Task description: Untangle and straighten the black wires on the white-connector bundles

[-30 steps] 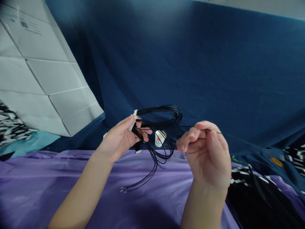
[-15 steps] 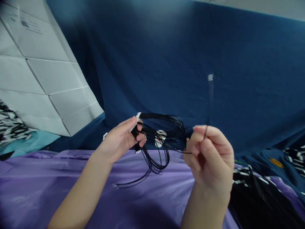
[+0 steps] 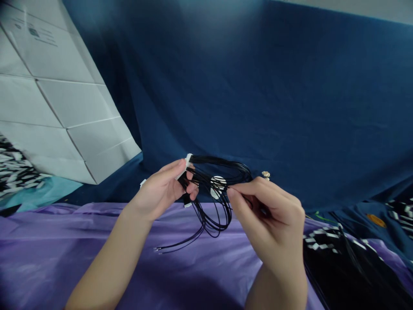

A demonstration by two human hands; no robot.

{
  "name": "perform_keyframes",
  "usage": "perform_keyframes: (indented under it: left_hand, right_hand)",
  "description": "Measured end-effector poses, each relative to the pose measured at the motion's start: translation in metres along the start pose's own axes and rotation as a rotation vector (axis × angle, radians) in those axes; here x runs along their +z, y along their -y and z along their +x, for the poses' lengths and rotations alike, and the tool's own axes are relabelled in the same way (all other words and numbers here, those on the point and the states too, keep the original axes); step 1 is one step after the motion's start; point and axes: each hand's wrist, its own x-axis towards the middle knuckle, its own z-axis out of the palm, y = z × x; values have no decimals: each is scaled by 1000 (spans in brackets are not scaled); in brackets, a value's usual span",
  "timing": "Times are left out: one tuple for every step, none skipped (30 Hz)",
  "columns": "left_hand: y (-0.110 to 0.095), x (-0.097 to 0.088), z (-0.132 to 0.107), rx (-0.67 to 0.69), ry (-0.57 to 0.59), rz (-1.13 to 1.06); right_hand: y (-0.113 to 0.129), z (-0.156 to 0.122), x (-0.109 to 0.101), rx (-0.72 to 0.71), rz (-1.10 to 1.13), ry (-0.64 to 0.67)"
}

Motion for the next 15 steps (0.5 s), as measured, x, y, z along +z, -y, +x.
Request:
perform_keyframes:
  left_hand:
    - [0,1,-1,-1,2,4]
    - [0,1,-1,-2,0,5]
    - [0,2,-2,-2,-4,5]
    - [0,3,-3,-2,-6,4]
    - [0,4,-3,0,-8,3]
    - [-1,4,-4,2,-11,1]
    - [-1,5,-4,4,-12,-1]
    - [-1,5,-4,6,-12,-2]
    - [-1,5,-3,6,-9,0]
    - [-1,5,-3,5,-5,2]
    - [-1,4,-3,3,0,4]
    - [-1,4,-2,0,5,6]
    - [-1,4,-2,-1,8,3]
    - [0,4,-2,-3,9,-2]
    - [0,3,-2,-5,10,-8]
  right_hand:
    - [-1,0,0,-2,-7,-1]
    - [-1,0,0,-5,-16,-3]
    - [-2,0,-1,-8,-23,-2]
    - [-2,0,-1,-10,-28,3]
    - [-3,0,-1,-10,-28,6]
    - [-3,0,-2,-7,-27,12]
    - [-3,0,-2,-6,-26,18]
    - [-4,1,-2,-6,-27,24]
    - [-4,1,-2,-12,-29,26]
    - [-4,1,-2,-15,-34,27]
    - [-4,1,-2,-21,-37,25]
    - [-4,1,-2,-27,-36,20]
    - [-3,1,-1,-30,-33,14]
    - [-3,1,-1,-32,-30,7]
    - [-3,1,-1,-33,-26,2]
